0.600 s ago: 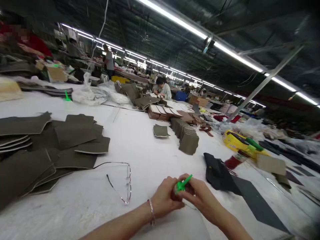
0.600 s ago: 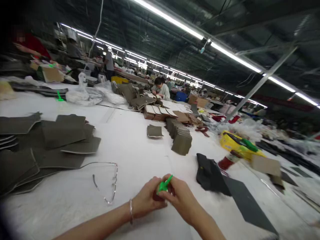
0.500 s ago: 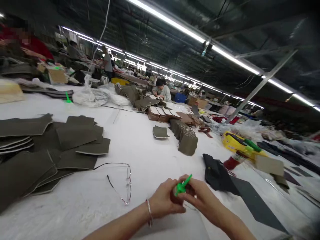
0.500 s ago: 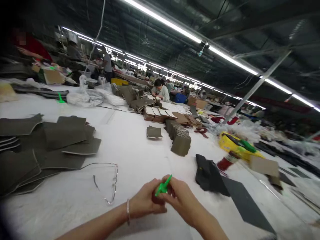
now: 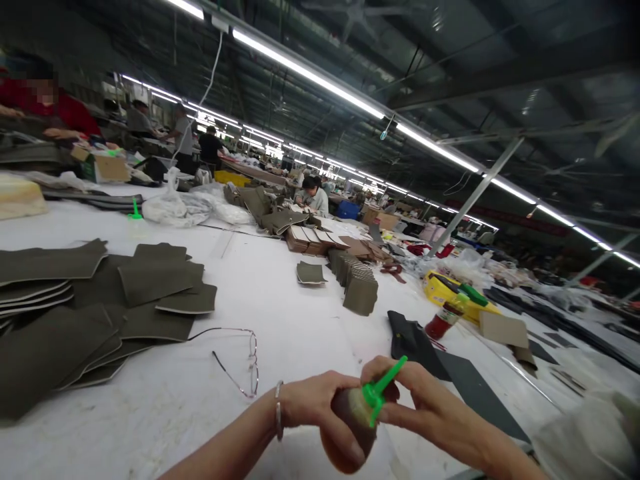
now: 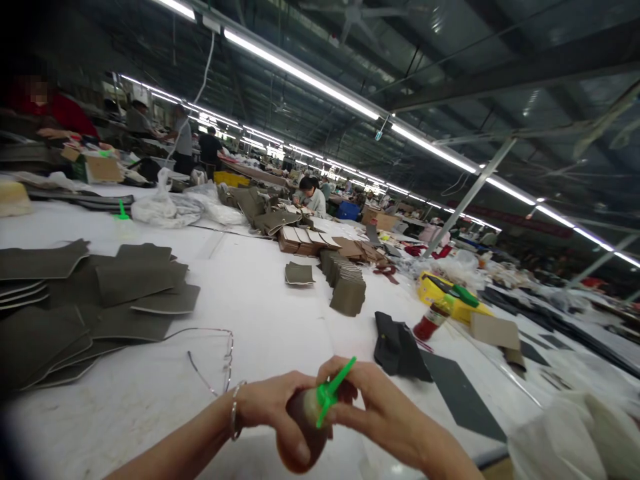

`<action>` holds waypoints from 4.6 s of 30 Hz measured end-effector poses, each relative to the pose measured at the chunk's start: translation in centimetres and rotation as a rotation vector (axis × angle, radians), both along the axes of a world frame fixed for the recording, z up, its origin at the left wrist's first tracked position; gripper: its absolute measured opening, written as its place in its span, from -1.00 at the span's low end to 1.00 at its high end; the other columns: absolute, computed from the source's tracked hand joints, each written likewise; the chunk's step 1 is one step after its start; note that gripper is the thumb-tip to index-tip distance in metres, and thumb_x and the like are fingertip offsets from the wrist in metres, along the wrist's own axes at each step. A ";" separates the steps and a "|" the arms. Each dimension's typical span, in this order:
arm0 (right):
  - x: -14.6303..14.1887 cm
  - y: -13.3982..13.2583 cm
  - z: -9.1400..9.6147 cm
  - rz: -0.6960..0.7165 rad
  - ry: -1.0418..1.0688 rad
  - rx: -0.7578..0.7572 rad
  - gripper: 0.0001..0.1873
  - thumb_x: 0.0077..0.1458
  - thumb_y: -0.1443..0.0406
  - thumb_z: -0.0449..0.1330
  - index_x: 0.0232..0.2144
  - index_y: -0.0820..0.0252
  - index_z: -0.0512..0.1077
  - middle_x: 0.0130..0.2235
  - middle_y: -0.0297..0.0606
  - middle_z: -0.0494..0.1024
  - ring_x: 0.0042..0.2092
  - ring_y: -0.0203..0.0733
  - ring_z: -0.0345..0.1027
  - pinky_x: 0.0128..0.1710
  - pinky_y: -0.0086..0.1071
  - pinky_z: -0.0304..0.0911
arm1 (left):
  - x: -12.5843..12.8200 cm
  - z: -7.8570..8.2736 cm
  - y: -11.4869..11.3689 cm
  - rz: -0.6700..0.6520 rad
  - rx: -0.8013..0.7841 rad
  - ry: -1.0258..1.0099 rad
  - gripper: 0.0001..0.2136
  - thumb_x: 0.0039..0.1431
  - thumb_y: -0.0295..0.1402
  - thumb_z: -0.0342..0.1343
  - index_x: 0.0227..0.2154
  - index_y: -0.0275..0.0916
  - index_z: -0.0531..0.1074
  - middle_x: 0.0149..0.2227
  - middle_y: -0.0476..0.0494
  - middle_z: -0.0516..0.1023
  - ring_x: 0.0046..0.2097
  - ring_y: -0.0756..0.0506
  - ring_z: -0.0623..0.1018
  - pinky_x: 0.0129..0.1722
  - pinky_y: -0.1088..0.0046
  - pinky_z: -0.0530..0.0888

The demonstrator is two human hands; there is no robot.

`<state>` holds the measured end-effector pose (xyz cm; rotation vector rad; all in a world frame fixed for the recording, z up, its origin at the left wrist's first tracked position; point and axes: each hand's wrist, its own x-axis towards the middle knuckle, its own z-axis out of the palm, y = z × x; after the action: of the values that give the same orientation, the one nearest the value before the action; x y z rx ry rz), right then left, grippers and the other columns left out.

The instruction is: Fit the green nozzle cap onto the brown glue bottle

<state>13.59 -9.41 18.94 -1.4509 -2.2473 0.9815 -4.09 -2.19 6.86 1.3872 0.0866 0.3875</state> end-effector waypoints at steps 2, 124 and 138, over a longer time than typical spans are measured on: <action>0.0 -0.7 0.7 0.014 0.005 -0.058 -0.77 0.17 0.11 0.26 -0.19 0.09 0.46 -0.28 -0.38 0.44 -0.25 -0.20 0.23 -0.21 -0.37 0.15 | 0.1 0.1 -0.4 -0.111 -0.038 -0.018 -0.49 -0.36 -0.29 0.49 -0.24 -0.25 0.50 -0.25 -0.02 0.53 -0.21 -0.08 0.49 -0.12 0.37 0.45; 1.8 -4.3 2.3 -0.164 -0.068 0.136 -0.65 0.11 -0.01 0.27 -0.10 -0.04 0.54 -0.15 -0.22 0.54 -0.21 -0.08 0.41 -0.16 -0.27 0.33 | 0.9 3.3 -3.4 0.041 0.001 -0.012 -0.46 -0.43 -0.36 0.47 -0.24 -0.27 0.50 -0.43 0.10 0.35 -0.40 0.05 0.31 -0.39 0.56 0.30; -0.2 -5.6 1.2 -0.191 -0.097 0.324 -0.76 0.23 0.09 0.13 -0.21 0.08 0.49 -0.31 -0.28 0.52 -0.33 -0.18 0.37 -0.31 -0.41 0.32 | 1.2 4.2 -4.6 0.080 -0.039 -0.059 -0.45 -0.38 -0.32 0.46 -0.20 -0.30 0.50 -0.41 0.04 0.36 -0.39 0.03 0.34 -0.38 0.54 0.35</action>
<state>13.41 -14.97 20.13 -1.5529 -2.1581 0.4727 -2.92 -6.79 11.04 1.3354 0.1008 0.4912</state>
